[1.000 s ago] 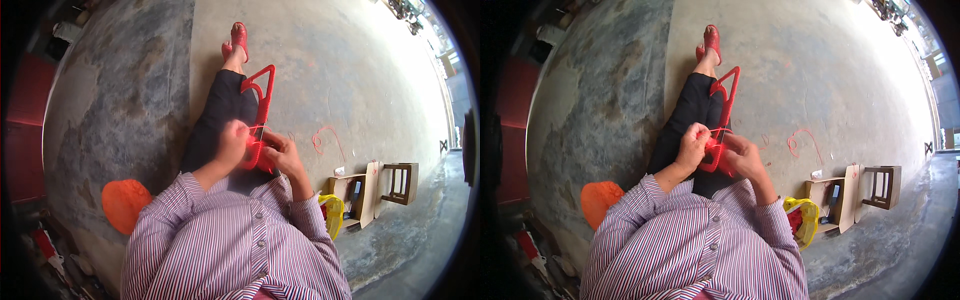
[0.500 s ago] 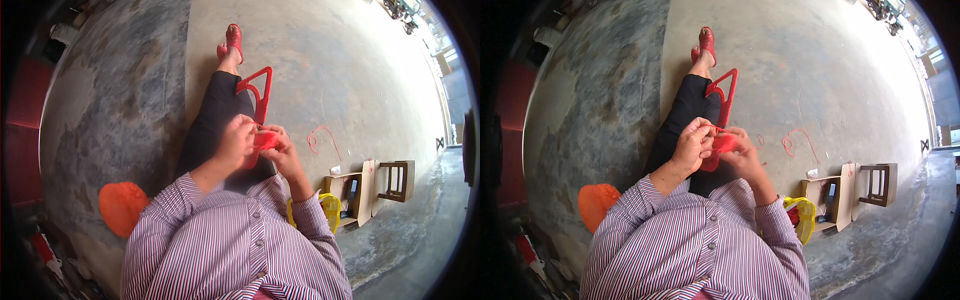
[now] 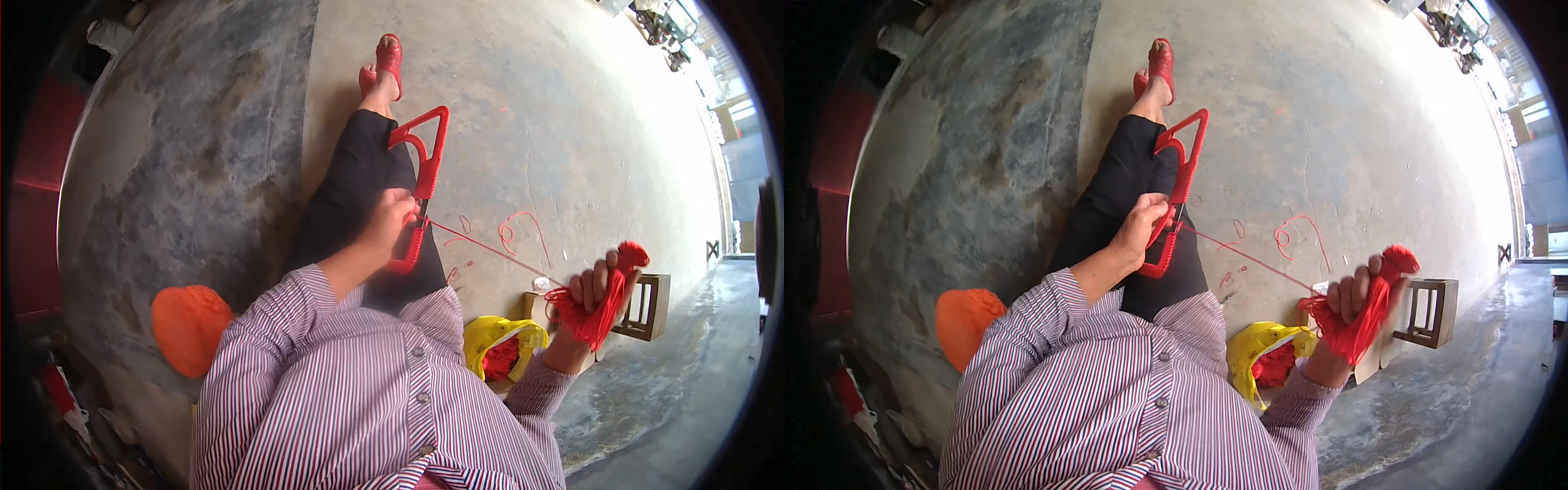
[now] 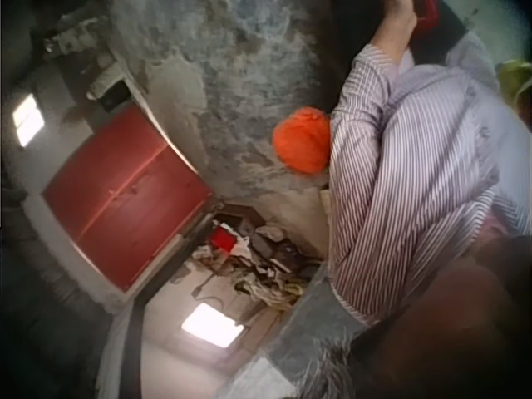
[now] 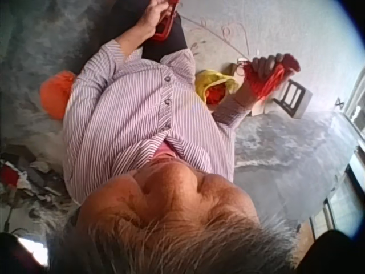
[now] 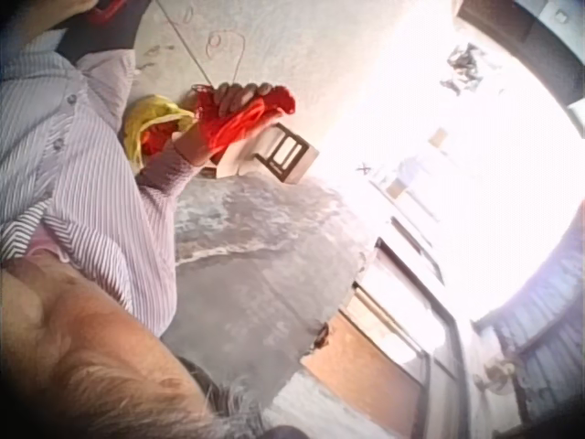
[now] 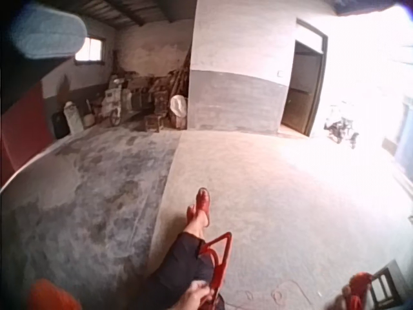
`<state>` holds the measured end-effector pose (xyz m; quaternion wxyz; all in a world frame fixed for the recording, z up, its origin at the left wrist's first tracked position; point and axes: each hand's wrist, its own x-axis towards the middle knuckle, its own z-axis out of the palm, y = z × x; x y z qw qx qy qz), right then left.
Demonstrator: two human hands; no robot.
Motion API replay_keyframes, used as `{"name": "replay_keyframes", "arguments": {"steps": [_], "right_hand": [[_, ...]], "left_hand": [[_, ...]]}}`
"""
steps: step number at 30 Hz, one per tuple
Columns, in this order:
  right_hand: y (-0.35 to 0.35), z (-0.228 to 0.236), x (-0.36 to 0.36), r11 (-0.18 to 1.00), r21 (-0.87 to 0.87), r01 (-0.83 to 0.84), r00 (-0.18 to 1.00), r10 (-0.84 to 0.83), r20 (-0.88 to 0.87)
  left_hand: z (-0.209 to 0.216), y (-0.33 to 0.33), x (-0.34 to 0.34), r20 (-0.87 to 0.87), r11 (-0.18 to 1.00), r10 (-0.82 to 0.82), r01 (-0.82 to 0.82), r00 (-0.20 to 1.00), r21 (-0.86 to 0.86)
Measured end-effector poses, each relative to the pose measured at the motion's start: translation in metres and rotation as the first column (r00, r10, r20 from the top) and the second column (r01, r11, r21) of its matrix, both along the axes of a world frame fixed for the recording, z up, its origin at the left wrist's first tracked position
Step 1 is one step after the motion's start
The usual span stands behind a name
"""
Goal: The person wraps and weaves red string around a red furniture frame component by hand.
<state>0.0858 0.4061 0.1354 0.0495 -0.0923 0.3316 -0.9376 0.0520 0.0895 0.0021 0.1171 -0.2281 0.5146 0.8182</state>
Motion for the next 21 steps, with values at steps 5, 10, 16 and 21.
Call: {"name": "replay_keyframes", "arguments": {"steps": [5,10,16,21], "right_hand": [[0.007,0.001,0.049,0.889,0.304,0.343,0.909,-0.396,0.132],[0.041,-0.082,0.045,0.419,0.793,0.442,0.711,-0.702,-0.025],[-0.055,-0.100,0.044,0.942,0.266,0.204,0.815,-0.314,0.486],[-0.133,-0.110,0.062,0.959,0.168,-0.227,0.890,0.134,0.437]], "left_hand": [[-0.011,0.001,-0.002,-0.014,0.987,-0.140,0.139,0.990,-0.075],[-0.021,-0.013,-0.004,-0.073,0.972,-0.191,0.199,0.979,0.127],[0.042,-0.011,0.028,-0.459,0.620,-0.599,0.017,0.656,-0.784],[0.078,0.021,0.056,-0.537,0.724,-0.662,0.259,0.523,-0.640]]}}
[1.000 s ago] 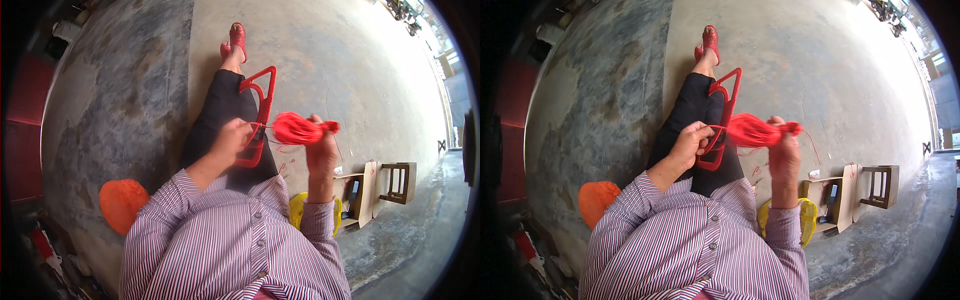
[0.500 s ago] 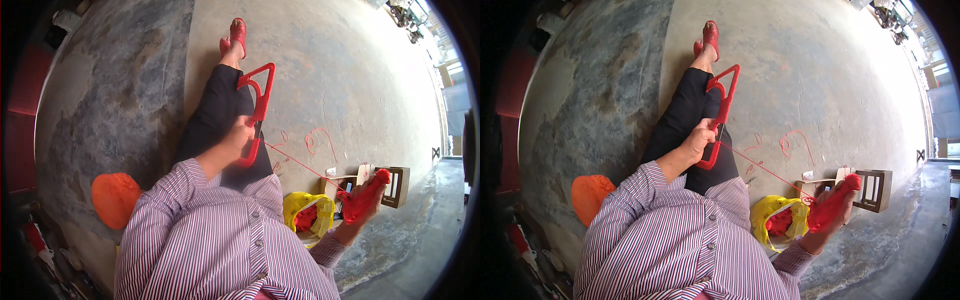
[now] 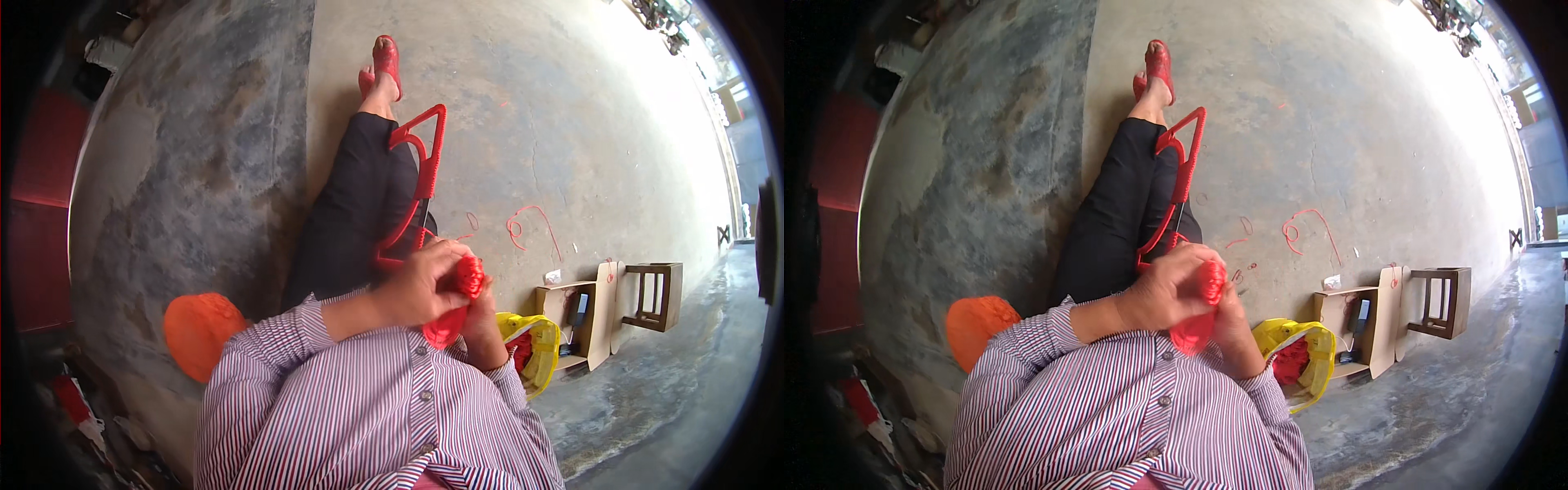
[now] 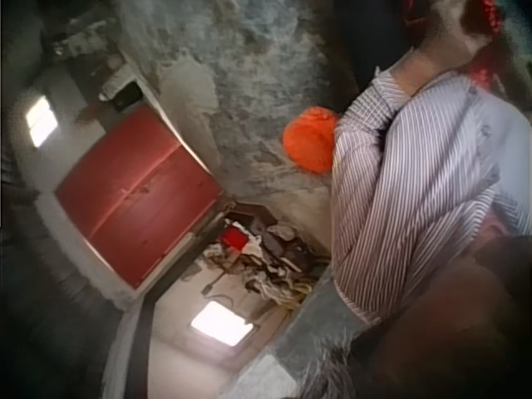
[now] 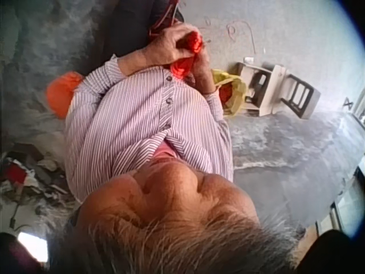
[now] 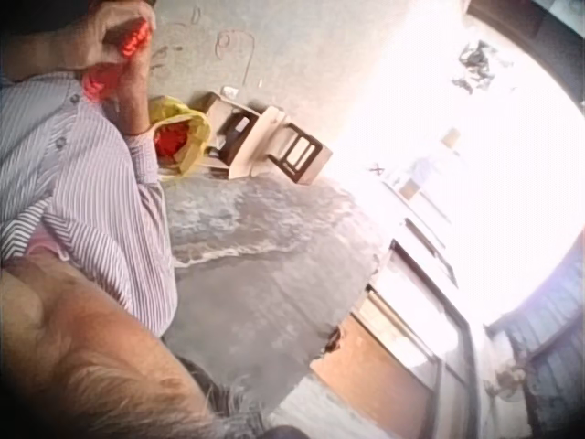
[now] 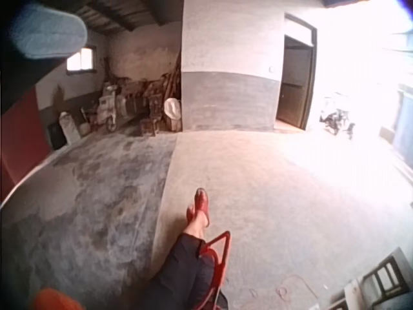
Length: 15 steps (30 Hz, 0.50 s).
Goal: The person wraps and weaves red string around a red furniture frame component by hand.
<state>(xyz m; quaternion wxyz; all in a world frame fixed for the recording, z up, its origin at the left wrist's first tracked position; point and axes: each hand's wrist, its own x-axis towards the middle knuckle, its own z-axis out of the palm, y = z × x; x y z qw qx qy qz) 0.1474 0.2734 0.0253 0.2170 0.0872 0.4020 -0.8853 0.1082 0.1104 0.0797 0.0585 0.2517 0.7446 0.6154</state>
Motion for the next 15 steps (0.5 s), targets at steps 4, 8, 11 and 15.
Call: {"name": "replay_keyframes", "arguments": {"steps": [4,8,11,15], "right_hand": [[0.016,-0.024,-0.041,0.946,0.160,-0.281,0.921,0.313,-0.234],[0.045,-0.022,-0.094,0.980,0.043,-0.195,0.947,0.200,-0.253],[0.026,-0.006,-0.106,0.603,0.779,-0.171,0.916,0.388,-0.100],[-0.008,-0.012,-0.106,0.471,0.882,0.001,0.723,0.609,-0.326]], "left_hand": [[0.007,-0.027,-0.017,0.506,0.795,-0.020,-0.293,0.862,0.531],[-0.007,-0.077,-0.049,-0.173,0.970,0.196,-0.217,0.965,-0.111],[-0.025,-0.077,-0.052,-0.334,0.813,-0.036,-0.167,0.942,-0.558],[-0.048,-0.054,-0.044,-0.288,0.612,-0.054,-0.196,0.956,-0.766]]}}
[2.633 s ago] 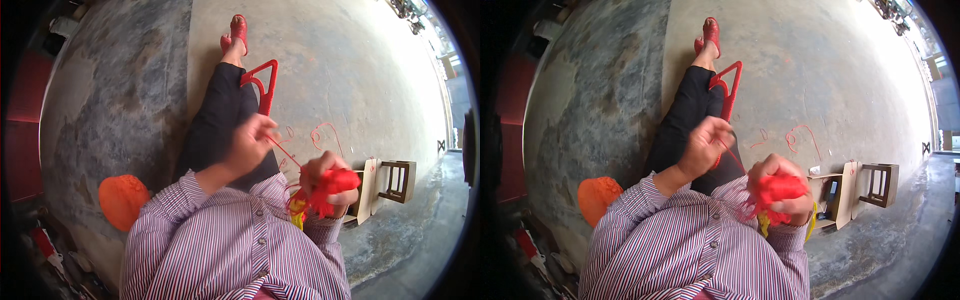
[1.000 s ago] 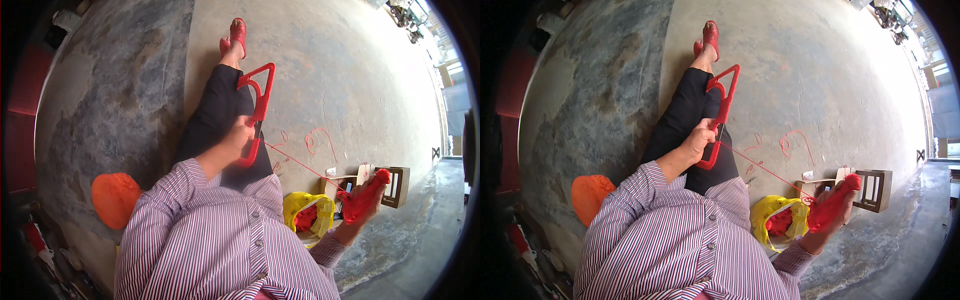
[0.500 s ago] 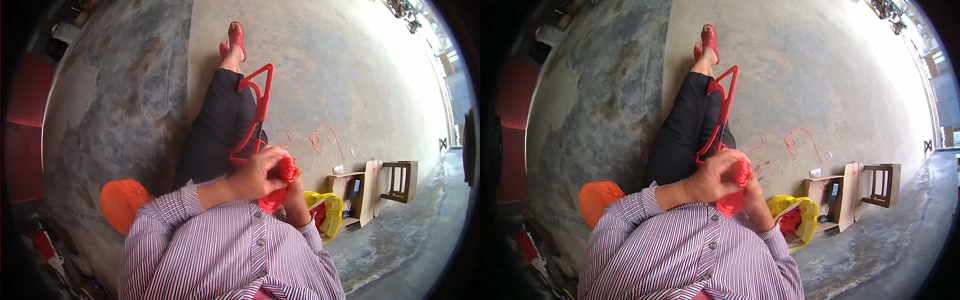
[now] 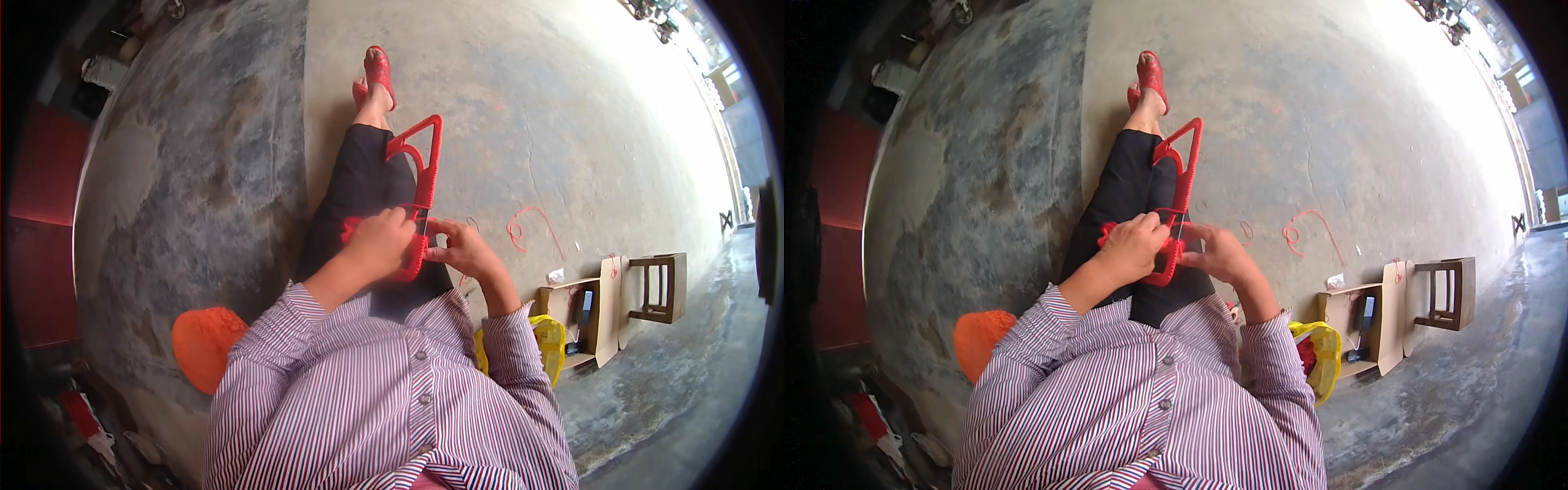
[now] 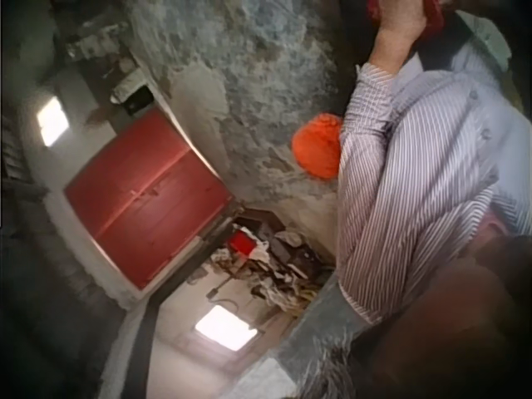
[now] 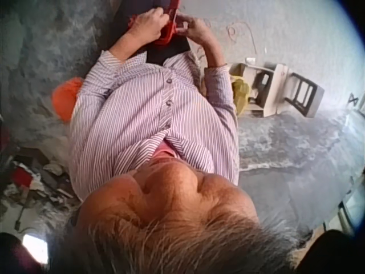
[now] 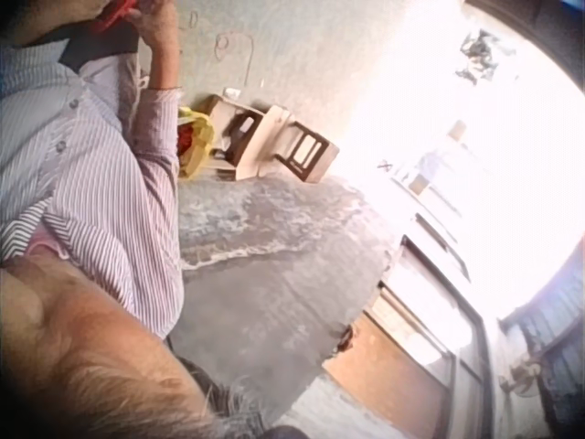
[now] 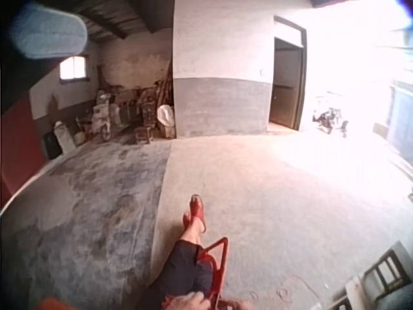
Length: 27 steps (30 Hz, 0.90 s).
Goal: The person wraps and weaves red string around a red furniture frame component by hand.
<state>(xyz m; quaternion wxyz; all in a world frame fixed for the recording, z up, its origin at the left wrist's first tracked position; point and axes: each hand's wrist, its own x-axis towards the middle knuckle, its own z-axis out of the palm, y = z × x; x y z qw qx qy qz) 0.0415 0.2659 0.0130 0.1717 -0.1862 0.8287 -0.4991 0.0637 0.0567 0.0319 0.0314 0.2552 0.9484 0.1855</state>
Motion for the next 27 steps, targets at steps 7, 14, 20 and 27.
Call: {"name": "replay_keyframes", "arguments": {"steps": [7,14,20,27], "right_hand": [[0.014,0.003,0.002,0.988,0.109,0.105,0.992,-0.096,-0.082],[0.057,0.038,-0.007,0.716,-0.555,0.424,0.905,-0.365,0.220],[0.047,0.022,0.010,0.344,-0.794,0.502,0.859,-0.095,0.502],[0.067,0.032,0.025,-0.120,-0.849,0.514,0.858,0.055,0.511]], "left_hand": [[-0.003,0.001,-0.005,0.017,0.899,0.095,-0.093,0.995,0.429],[-0.037,0.010,-0.017,0.781,0.219,-0.051,-0.756,0.622,0.616],[-0.038,0.029,-0.012,0.855,0.180,-0.242,-0.845,0.458,0.504],[-0.044,0.025,-0.008,0.835,0.191,-0.252,-0.821,0.490,0.539]]}}
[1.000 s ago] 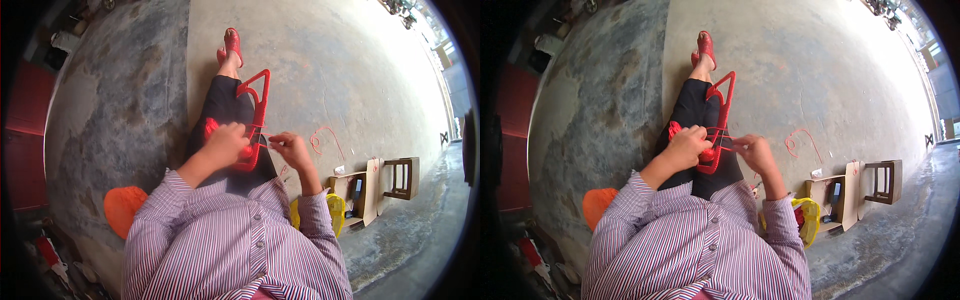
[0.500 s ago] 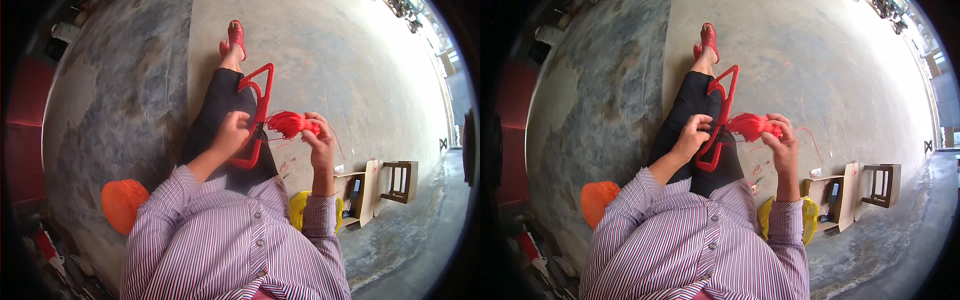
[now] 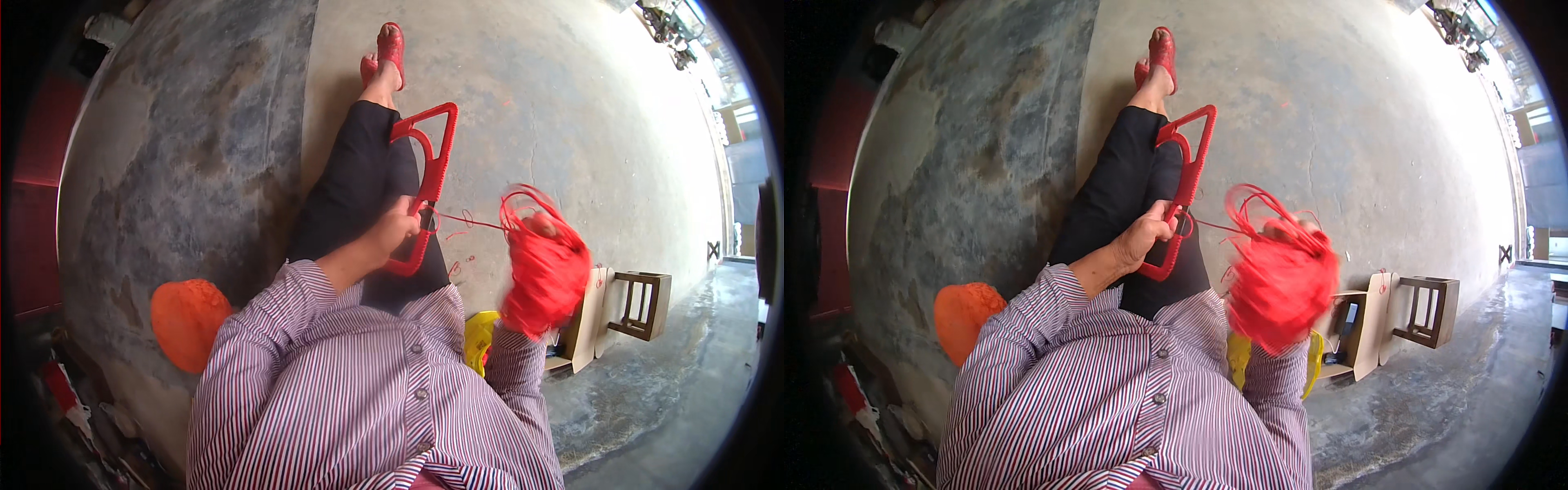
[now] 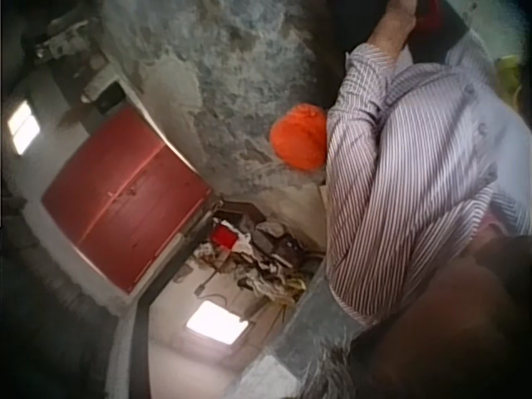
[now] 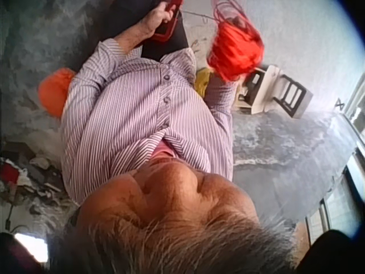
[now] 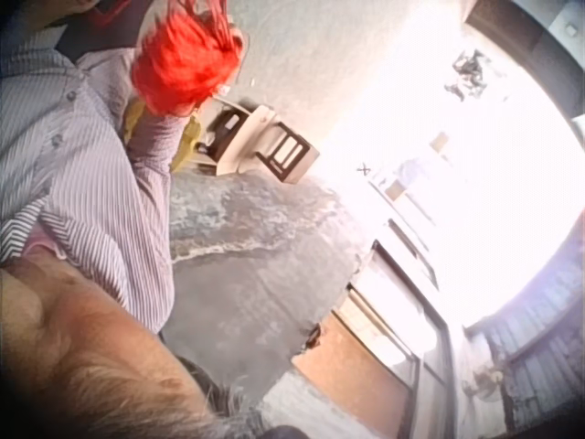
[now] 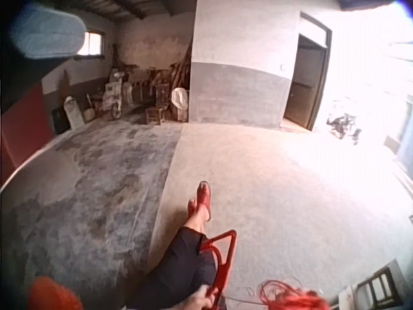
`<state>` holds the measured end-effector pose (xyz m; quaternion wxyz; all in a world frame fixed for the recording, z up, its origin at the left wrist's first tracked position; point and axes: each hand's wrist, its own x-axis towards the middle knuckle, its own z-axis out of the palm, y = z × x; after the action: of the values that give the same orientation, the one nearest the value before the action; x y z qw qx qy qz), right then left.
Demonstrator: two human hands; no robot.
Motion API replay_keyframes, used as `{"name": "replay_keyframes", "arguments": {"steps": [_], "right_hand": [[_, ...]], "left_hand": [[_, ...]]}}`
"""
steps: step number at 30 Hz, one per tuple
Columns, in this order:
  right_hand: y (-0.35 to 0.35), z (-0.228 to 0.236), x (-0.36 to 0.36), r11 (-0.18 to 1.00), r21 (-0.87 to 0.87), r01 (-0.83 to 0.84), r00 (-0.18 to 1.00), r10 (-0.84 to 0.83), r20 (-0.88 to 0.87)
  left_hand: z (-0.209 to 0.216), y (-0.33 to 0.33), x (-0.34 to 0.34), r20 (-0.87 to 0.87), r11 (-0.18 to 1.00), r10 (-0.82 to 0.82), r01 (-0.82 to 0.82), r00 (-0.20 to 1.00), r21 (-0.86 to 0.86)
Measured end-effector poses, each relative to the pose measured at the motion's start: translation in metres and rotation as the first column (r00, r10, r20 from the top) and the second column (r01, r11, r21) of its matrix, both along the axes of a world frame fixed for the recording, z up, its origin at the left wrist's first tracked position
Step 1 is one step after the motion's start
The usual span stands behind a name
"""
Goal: The person wraps and weaves red string around a red furniture frame component by hand.
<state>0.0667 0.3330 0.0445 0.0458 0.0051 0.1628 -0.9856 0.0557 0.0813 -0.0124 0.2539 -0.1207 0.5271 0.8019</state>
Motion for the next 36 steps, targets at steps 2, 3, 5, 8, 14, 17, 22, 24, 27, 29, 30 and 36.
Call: {"name": "replay_keyframes", "arguments": {"steps": [2,3,5,8,14,17,22,24,27,29,30,36], "right_hand": [[-0.013,0.043,-0.010,0.995,0.023,-0.093,0.979,0.096,-0.180],[-0.021,0.067,-0.013,0.980,0.059,-0.190,0.915,0.199,-0.352],[-0.026,0.094,0.003,0.933,0.110,-0.342,0.871,0.358,-0.337],[-0.061,0.114,0.047,0.929,-0.002,-0.369,0.890,0.353,-0.288],[-0.055,0.142,0.047,0.787,0.076,-0.612,0.634,0.546,-0.548],[-0.015,0.177,0.057,0.959,0.240,-0.153,0.794,0.264,-0.547],[-0.027,0.202,0.044,0.902,0.409,0.135,0.522,0.286,-0.803],[-0.025,0.181,0.043,0.457,0.695,0.555,0.604,0.354,-0.714],[-0.009,0.121,0.003,-0.081,0.906,0.415,0.741,0.608,-0.284],[-0.029,0.063,-0.007,-0.242,0.954,0.176,0.838,0.546,-0.017],[-0.038,0.038,-0.008,-0.381,0.892,0.242,0.823,0.567,0.019],[-0.083,-0.028,-0.013,-0.125,0.992,0.011,0.884,0.465,0.048]], "left_hand": [[0.002,0.002,0.000,0.033,1.000,-0.017,0.017,0.999,-0.005],[0.003,0.002,-0.001,0.033,1.000,-0.012,0.012,0.999,-0.004],[0.003,0.002,0.000,0.016,1.000,0.016,-0.016,1.000,-0.007],[0.001,0.004,-0.002,0.030,1.000,0.003,-0.003,1.000,-0.009],[0.002,0.007,-0.004,0.046,0.995,0.070,-0.067,0.996,-0.075],[-0.002,0.008,-0.005,0.022,0.991,0.052,-0.049,0.998,-0.126],[0.028,0.020,0.008,-0.796,0.596,-0.247,-0.561,0.553,-0.575],[0.048,0.019,0.004,-0.784,0.763,-0.251,-0.383,0.568,-0.521],[0.036,-0.002,-0.010,-0.393,0.903,0.203,-0.326,0.897,-0.279],[0.022,-0.016,-0.016,-0.291,0.893,0.259,-0.343,0.921,-0.293],[-0.003,-0.025,-0.012,-0.398,0.827,0.133,-0.322,0.908,-0.460],[0.005,-0.015,0.014,-0.199,0.793,-0.021,-0.105,0.980,-0.600]]}}
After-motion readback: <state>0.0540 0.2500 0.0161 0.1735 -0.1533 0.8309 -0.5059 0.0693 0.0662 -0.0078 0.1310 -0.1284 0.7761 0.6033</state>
